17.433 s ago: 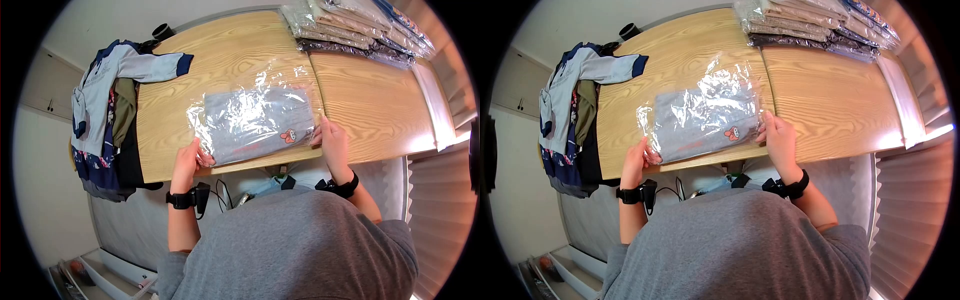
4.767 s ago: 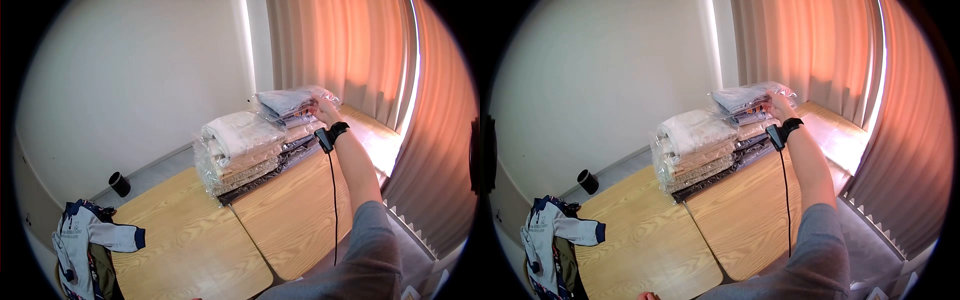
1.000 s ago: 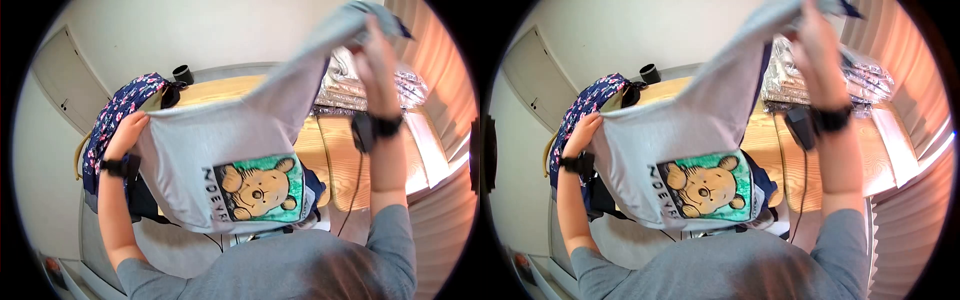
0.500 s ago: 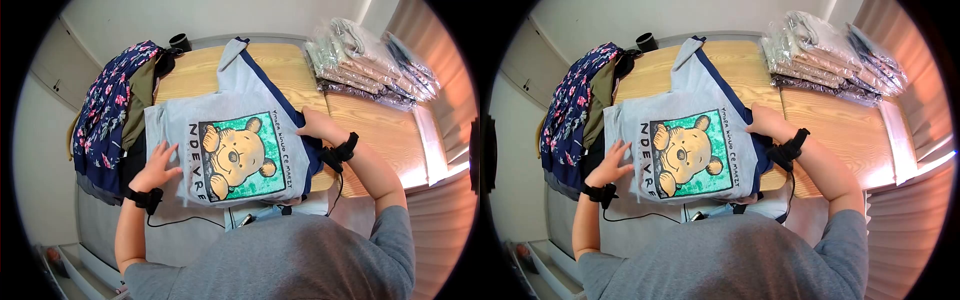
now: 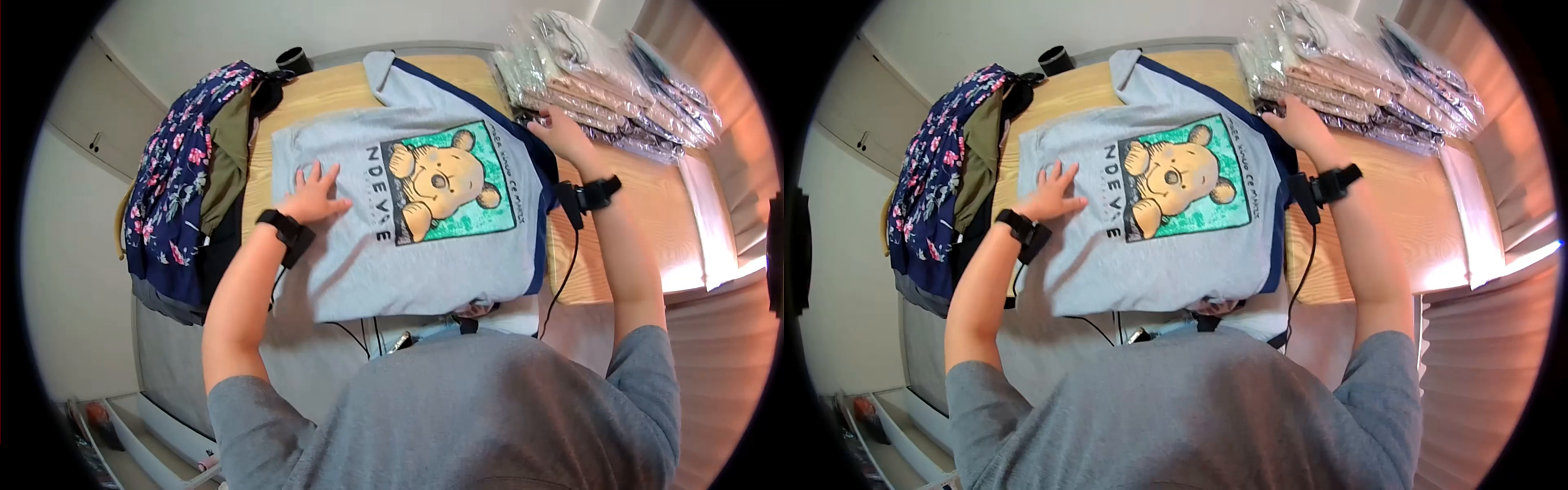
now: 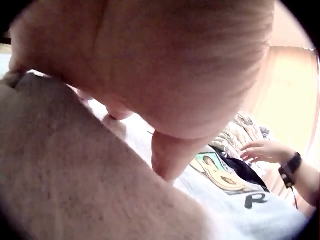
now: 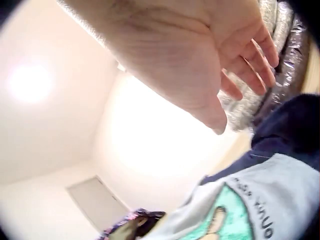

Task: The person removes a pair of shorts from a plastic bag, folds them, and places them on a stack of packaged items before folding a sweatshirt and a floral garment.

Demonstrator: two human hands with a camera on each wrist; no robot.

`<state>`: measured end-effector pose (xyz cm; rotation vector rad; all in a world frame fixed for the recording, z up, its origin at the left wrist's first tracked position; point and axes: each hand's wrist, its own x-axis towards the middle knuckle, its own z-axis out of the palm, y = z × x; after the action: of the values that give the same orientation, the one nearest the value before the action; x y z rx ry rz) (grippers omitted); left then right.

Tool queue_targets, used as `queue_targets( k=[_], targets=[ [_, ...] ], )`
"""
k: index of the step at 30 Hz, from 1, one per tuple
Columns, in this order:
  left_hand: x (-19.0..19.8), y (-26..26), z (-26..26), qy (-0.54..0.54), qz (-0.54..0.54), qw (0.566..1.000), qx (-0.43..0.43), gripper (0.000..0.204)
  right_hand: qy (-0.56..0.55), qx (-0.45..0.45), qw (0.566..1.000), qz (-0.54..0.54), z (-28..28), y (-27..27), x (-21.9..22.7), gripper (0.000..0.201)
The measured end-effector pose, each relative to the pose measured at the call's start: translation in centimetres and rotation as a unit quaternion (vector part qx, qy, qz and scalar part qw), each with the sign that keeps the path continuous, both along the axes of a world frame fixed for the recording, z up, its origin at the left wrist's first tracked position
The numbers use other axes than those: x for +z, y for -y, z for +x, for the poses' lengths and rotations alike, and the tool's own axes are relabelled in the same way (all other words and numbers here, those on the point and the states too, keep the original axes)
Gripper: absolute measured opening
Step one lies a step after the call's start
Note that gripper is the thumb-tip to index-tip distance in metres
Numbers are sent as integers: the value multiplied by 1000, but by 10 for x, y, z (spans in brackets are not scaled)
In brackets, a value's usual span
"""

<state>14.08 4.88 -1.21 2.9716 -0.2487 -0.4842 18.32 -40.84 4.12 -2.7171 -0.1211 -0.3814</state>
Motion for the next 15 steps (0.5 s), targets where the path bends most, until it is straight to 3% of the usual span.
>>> queue_targets(
  k=[2, 4, 6, 8, 10, 12, 15],
  targets=[
    [2, -18, 10, 5, -64, 995, -77, 80, -31, 56, 994, 87, -44, 3, 24, 40],
    [16, -32, -9, 77, -251, 964, -34, 64, -92, 88, 987, 95, -105, 3, 53, 33],
    [48, -43, -45, 155, -286, 945, -24, 48, -110, 85, 982, 131, -161, 9, 54, 27],
    [70, -49, -97, 201, -240, 947, 72, 37, -168, 77, 969, 164, -209, 19, 44, 26],
    [39, -85, -127, 186, -345, 905, 165, 28, -272, 69, 930, 239, -246, 20, 25, 26],
    [24, -94, -159, 189, -289, 919, 191, 25, -347, 25, 908, 232, -276, 10, -5, 29],
    [12, -93, -174, 168, -313, 910, 213, 26, -375, 5, 894, 247, -293, -10, -61, 39]
  ],
)
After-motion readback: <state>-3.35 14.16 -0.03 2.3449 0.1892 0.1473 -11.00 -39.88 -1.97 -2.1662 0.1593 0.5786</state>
